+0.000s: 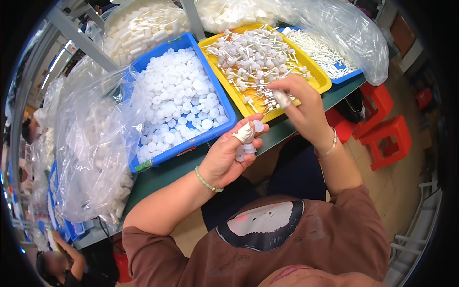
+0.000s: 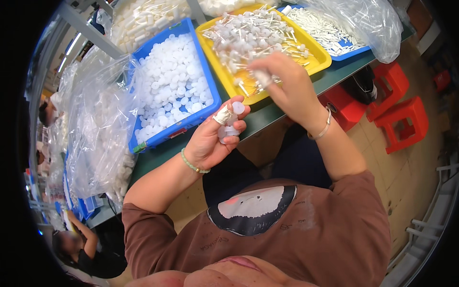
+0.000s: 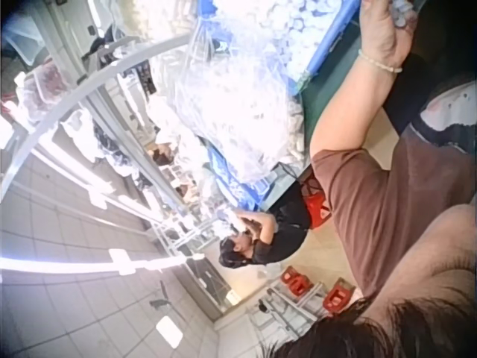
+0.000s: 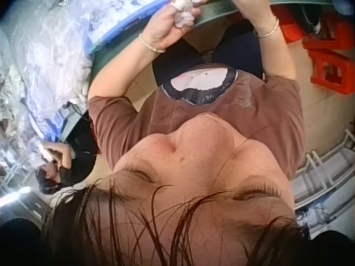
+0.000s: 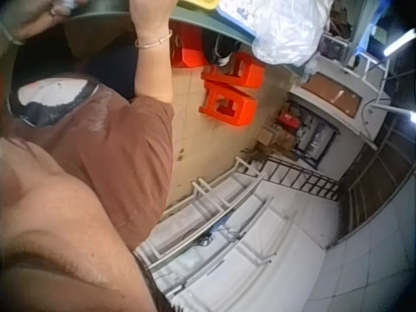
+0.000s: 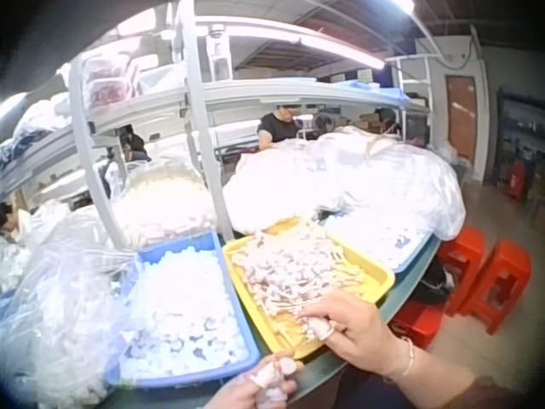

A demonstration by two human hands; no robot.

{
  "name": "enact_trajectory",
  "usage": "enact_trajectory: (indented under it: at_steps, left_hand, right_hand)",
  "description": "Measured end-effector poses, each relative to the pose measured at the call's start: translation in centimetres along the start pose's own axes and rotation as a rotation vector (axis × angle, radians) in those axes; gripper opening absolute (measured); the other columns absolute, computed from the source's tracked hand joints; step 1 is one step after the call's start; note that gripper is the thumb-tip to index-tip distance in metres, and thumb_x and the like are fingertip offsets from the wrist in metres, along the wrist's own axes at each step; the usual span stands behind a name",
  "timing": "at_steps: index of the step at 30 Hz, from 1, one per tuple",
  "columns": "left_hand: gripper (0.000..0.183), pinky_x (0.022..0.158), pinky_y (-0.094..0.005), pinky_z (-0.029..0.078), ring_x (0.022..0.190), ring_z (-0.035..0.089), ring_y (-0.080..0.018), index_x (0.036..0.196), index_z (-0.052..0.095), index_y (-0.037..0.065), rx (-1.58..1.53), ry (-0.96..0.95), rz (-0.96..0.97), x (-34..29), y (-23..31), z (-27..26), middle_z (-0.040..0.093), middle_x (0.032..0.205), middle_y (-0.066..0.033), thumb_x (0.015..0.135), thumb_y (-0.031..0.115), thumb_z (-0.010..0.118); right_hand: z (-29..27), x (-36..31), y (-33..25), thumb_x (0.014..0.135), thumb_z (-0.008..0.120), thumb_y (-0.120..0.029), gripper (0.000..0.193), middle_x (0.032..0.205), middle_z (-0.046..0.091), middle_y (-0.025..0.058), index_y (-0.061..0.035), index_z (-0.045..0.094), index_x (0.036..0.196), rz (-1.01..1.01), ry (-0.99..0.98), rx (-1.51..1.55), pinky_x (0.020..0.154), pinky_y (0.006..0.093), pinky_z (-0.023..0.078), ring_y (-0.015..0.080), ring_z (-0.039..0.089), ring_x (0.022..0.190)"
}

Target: The person sits at a workstation and repeatedly picks small white plastic caps from a blue bin and thin white sticks from a yellow tray. They insert the sticks into the caps by hand and place the assembled units back into the yellow tray. The process is repetitive and performed one unit at a time.

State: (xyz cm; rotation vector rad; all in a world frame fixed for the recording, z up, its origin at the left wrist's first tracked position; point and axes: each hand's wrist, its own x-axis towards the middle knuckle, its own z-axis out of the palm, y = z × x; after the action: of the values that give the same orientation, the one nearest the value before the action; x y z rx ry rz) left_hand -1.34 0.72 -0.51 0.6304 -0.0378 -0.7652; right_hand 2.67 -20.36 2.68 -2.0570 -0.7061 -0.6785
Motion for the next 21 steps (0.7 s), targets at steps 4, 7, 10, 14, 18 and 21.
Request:
enact_trajectory:
  at_steps: [4, 7, 10, 14, 18, 21]
  left_hand:
    - [0.039, 0.052, -0.0153, 0.038, 0.081, 0.051, -0.0071, 0.132, 0.044, 0.012, 0.044, 0.066, 0.01, 0.0, -0.1, 0.4, 0.055, 0.119, -0.005, 0.097, 0.027, 0.051]
    - [0.041, 0.052, -0.0148, 0.038, 0.081, 0.05, -0.0071, 0.133, 0.043, 0.012, 0.088, 0.092, 0.005, -0.3, 0.0, 0.8, 0.055, 0.118, -0.0046, 0.097, 0.028, 0.051]
    - [0.044, 0.052, -0.0143, 0.038, 0.08, 0.05, -0.006, 0.137, 0.041, 0.013, 0.08, 0.102, 0.002, -0.2, -0.1, 0.9, 0.054, 0.121, -0.0037, 0.097, 0.029, 0.051]
    - [0.045, 0.051, -0.0137, 0.038, 0.078, 0.049, -0.0045, 0.137, 0.041, 0.014, 0.094, 0.081, 0.015, -0.1, -0.1, 1.0, 0.053, 0.127, -0.0022, 0.096, 0.029, 0.052]
    - [0.044, 0.049, -0.0135, 0.037, 0.076, 0.048, -0.0041, 0.137, 0.043, 0.015, 0.107, 0.139, -0.002, 0.1, 0.0, 1.1, 0.052, 0.129, -0.001, 0.096, 0.029, 0.052]
    - [0.044, 0.049, -0.0134, 0.037, 0.076, 0.048, -0.0039, 0.137, 0.043, 0.016, 0.118, 0.15, -0.004, 0.1, 0.0, 1.3, 0.052, 0.129, -0.0003, 0.097, 0.029, 0.051]
  right_hand:
    - [-0.9, -2.8, -3.2, 0.076, 0.064, 0.001, 0.019, 0.084, 0.061, 0.0107, -0.0047, 0.063, 0.095, 0.036, -0.075, 0.013, 0.06, 0.0306, 0.047, 0.0241, 0.061, 0.075]
    - [0.2, -4.5, -4.3, 0.072, 0.068, 0.002, 0.025, 0.083, 0.062, 0.0104, -0.0054, 0.063, 0.095, 0.086, 0.043, 0.053, 0.056, 0.0305, 0.047, 0.0241, 0.061, 0.07]
    - [0.8, -5.3, -4.3, 0.07, 0.071, 0.001, 0.028, 0.082, 0.063, 0.0093, -0.0061, 0.062, 0.095, -0.012, 0.091, 0.038, 0.057, 0.0319, 0.048, 0.0248, 0.061, 0.069]
    - [1.7, -5.0, -3.8, 0.067, 0.072, 0.0, 0.027, 0.078, 0.062, 0.0076, -0.0071, 0.061, 0.091, -0.138, 0.145, -0.115, 0.056, 0.0331, 0.049, 0.0245, 0.061, 0.067]
    - [1.9, -5.0, -3.7, 0.065, 0.072, 0.0, 0.027, 0.076, 0.06, 0.0067, -0.0074, 0.061, 0.089, -0.136, 0.146, -0.203, 0.057, 0.0334, 0.049, 0.0242, 0.061, 0.067]
    - [1.9, -5.0, -3.6, 0.064, 0.072, 0.0, 0.029, 0.076, 0.059, 0.006, -0.0075, 0.061, 0.09, -0.152, 0.135, -0.247, 0.057, 0.0335, 0.049, 0.0239, 0.061, 0.068]
